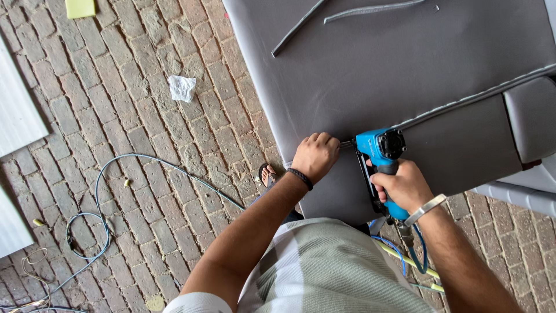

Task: The person cuts a flexible strip with shears, then uses a pneumatic staple gun to attach the strip along the edges of a gray upholstered furniture piece. The person handles the strip and staple gun throughout, working on the side and top edges of the furniture.

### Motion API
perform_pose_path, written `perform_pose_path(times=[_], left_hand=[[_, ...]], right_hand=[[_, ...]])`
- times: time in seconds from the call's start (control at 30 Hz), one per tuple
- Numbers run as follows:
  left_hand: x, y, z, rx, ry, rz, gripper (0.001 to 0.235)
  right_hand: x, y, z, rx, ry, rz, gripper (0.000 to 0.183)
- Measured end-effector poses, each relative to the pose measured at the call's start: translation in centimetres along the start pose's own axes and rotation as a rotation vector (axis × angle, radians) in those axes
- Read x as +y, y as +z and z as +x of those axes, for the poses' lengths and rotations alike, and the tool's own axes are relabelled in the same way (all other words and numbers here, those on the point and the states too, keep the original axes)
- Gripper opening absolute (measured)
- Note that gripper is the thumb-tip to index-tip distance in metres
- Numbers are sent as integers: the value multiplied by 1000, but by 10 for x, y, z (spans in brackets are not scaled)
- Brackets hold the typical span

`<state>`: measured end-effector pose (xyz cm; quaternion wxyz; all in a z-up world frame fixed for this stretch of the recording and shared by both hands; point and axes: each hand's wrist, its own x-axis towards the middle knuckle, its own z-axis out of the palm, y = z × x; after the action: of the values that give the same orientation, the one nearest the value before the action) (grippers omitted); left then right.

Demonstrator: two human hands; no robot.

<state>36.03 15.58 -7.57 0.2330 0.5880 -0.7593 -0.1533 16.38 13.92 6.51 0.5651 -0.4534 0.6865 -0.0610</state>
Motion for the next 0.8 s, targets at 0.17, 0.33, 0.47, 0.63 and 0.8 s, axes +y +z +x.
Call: perform_pose_path(times=[0.17,0.33,0.47,0.63,0.8], left_hand=[[2,-4,-1,-9,14,10,8],[6,-6,-3,10,19,8,9],[5,-7,-4,35,17,5,9],[-4,-7,-18,80,48,47,16],[-12,-11,-30,127,83,-28,15]], right_hand=[[5,5,0,4,7,-26,31],[16,12,-2,38,-39,-34,28],[21,16,-2,51,-42,9,25],[23,15,-4,36,-92,68,32],[19,23,-6,-51,-108,50,34]])
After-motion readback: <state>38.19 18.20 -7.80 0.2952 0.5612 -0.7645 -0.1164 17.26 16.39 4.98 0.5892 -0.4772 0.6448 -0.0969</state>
